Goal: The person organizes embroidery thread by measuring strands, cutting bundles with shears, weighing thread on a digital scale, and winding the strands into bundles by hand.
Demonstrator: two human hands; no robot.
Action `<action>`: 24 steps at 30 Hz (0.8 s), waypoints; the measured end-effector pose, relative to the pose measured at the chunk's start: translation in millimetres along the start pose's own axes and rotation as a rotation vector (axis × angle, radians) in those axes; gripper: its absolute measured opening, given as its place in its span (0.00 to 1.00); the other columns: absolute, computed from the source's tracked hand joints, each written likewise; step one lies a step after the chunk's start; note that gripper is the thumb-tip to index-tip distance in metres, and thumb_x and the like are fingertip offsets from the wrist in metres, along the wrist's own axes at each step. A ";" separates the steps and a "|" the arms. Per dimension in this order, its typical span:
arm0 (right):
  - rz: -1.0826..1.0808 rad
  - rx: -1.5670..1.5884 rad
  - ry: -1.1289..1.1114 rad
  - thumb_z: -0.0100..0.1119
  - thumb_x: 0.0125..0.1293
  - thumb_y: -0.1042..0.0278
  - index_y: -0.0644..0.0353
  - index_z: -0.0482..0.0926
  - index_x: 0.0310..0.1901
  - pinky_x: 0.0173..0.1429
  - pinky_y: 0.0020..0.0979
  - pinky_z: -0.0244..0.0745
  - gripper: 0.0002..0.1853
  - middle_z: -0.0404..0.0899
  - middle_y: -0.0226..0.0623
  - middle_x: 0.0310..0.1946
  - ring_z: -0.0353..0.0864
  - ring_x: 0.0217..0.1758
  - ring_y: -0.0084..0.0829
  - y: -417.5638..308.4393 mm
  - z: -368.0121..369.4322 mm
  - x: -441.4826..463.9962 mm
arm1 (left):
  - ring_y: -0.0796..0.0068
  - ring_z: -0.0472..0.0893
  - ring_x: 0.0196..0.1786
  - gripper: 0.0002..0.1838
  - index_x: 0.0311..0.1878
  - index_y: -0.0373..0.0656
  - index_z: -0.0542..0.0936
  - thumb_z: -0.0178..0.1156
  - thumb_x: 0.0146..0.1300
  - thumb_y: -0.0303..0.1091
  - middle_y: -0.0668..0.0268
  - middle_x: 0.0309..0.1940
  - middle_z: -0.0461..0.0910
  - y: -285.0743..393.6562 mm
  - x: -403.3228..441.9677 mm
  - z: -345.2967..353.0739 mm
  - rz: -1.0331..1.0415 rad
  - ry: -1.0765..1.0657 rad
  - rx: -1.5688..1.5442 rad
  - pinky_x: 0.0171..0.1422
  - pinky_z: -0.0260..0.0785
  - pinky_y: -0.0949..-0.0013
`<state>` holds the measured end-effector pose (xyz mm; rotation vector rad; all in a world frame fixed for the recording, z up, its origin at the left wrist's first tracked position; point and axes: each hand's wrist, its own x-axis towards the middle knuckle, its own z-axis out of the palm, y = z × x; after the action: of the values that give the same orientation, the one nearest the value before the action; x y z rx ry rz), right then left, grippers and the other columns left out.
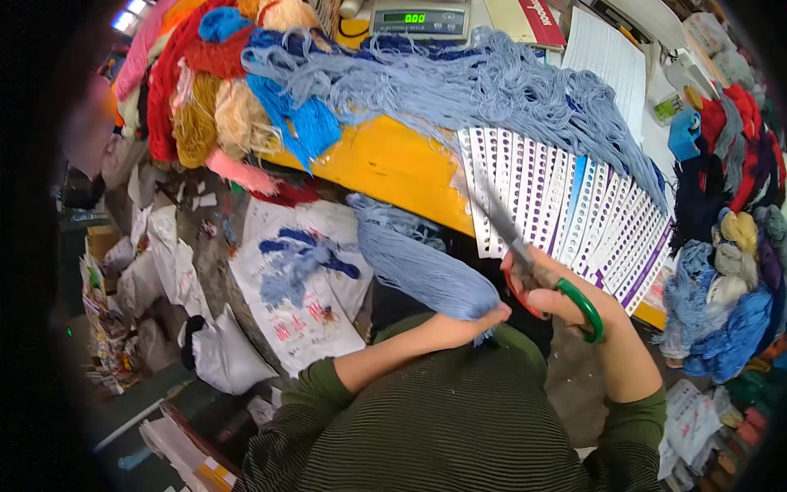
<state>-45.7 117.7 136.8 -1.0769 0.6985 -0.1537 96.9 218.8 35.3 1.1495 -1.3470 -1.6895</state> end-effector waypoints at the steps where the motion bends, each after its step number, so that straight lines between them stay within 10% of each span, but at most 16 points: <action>1: 0.129 -0.113 -0.089 0.52 0.48 0.41 0.61 0.62 0.45 0.33 0.19 0.58 0.32 0.63 0.30 0.29 0.62 0.28 0.21 -5.0 -4.9 -2.8 | 0.74 0.73 0.34 0.07 0.33 0.37 0.73 0.50 0.55 0.31 0.62 0.29 0.73 -1.4 4.3 2.1 -0.006 -0.110 0.124 0.41 0.63 0.70; 6: 0.349 -0.618 -0.209 0.45 0.56 0.48 0.64 0.66 0.37 0.36 0.29 0.63 0.23 0.68 0.41 0.25 0.68 0.31 0.30 -1.5 -8.2 13.5 | 0.63 0.71 0.31 0.09 0.24 0.37 0.72 0.51 0.52 0.34 0.58 0.24 0.71 -25.5 -3.7 26.4 0.162 0.132 0.291 0.35 0.62 0.64; 9: 0.418 -0.758 -0.218 0.46 0.56 0.48 0.64 0.65 0.36 0.36 0.30 0.64 0.23 0.69 0.44 0.24 0.70 0.31 0.34 -16.6 3.5 34.8 | 0.60 0.71 0.33 0.10 0.27 0.37 0.71 0.50 0.52 0.36 0.56 0.28 0.72 -5.1 4.2 21.1 0.090 -0.135 0.522 0.39 0.62 0.62; 14: 0.322 -0.927 -0.276 0.59 0.45 0.47 0.64 0.62 0.46 0.40 0.29 0.64 0.33 0.70 0.44 0.28 0.71 0.35 0.34 3.8 10.2 56.8 | 0.62 0.72 0.35 0.13 0.35 0.38 0.70 0.50 0.53 0.38 0.56 0.31 0.71 4.1 21.4 57.7 0.308 0.133 0.166 0.40 0.64 0.64; 21: 0.262 -0.097 -0.147 0.58 0.37 0.72 0.67 0.65 0.46 0.50 0.25 0.60 0.28 0.69 0.37 0.41 0.66 0.46 0.26 -11.9 21.2 45.1 | 0.69 0.67 0.49 0.26 0.53 0.34 0.61 0.53 0.52 0.38 0.56 0.43 0.69 30.8 -8.8 -23.4 0.175 -0.615 -0.151 0.54 0.57 0.71; 24: 0.248 0.025 -0.101 0.60 0.32 0.75 0.67 0.64 0.47 0.52 0.26 0.58 0.33 0.67 0.37 0.44 0.65 0.47 0.27 -19.8 6.5 20.6 | 0.62 0.62 0.54 0.35 0.56 0.36 0.58 0.45 0.50 0.52 0.56 0.52 0.62 -38.5 -34.6 -51.9 0.044 -0.385 -1.164 0.59 0.49 0.62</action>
<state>-21.7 104.0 146.3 -0.9585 0.7308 0.1043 158.6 239.5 1.6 0.1176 -0.3455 -2.2017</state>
